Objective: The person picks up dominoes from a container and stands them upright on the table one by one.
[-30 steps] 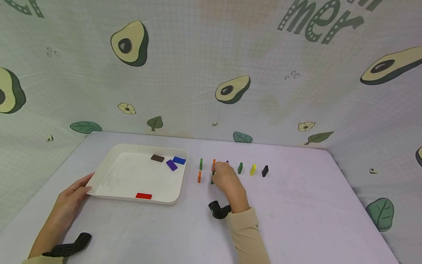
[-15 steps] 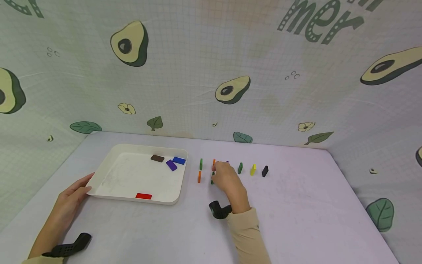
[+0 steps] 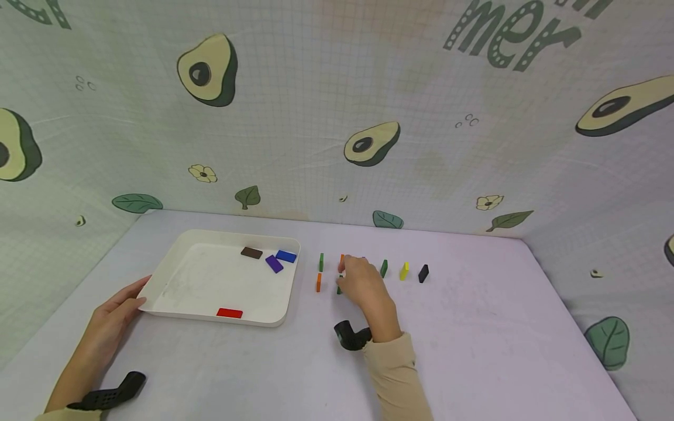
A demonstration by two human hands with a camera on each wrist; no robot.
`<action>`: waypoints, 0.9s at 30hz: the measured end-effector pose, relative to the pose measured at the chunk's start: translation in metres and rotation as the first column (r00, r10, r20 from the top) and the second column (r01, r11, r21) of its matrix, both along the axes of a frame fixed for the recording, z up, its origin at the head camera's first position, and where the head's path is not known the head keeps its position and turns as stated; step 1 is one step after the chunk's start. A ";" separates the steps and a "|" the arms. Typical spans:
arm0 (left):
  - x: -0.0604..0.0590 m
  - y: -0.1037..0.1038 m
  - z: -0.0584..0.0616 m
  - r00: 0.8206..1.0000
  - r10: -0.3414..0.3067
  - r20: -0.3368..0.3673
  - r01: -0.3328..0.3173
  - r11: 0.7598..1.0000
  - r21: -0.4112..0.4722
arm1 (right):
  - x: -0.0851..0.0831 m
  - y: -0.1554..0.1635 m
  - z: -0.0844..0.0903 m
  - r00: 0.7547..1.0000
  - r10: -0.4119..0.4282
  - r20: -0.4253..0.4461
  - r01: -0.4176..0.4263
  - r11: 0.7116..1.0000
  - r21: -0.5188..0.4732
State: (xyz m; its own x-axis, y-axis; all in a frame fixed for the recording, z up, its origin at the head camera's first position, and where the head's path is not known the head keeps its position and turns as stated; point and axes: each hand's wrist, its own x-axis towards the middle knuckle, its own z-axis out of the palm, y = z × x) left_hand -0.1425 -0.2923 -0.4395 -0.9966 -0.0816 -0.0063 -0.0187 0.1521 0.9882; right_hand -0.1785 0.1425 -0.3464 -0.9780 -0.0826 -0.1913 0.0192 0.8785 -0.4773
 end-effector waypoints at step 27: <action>-0.001 -0.001 -0.001 1.000 0.012 0.025 -0.012 1.000 -0.005 | 0.026 -0.042 0.021 0.968 0.104 -0.227 -0.139 0.980 -0.144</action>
State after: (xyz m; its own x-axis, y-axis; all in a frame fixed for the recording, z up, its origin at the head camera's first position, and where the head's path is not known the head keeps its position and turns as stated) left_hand -0.1439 -0.2936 -0.4408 -0.9951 -0.0940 -0.0306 -0.0451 0.1568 0.9866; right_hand -0.1521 0.1008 -0.3254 -0.9753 -0.2151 0.0498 -0.2024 0.7810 -0.5908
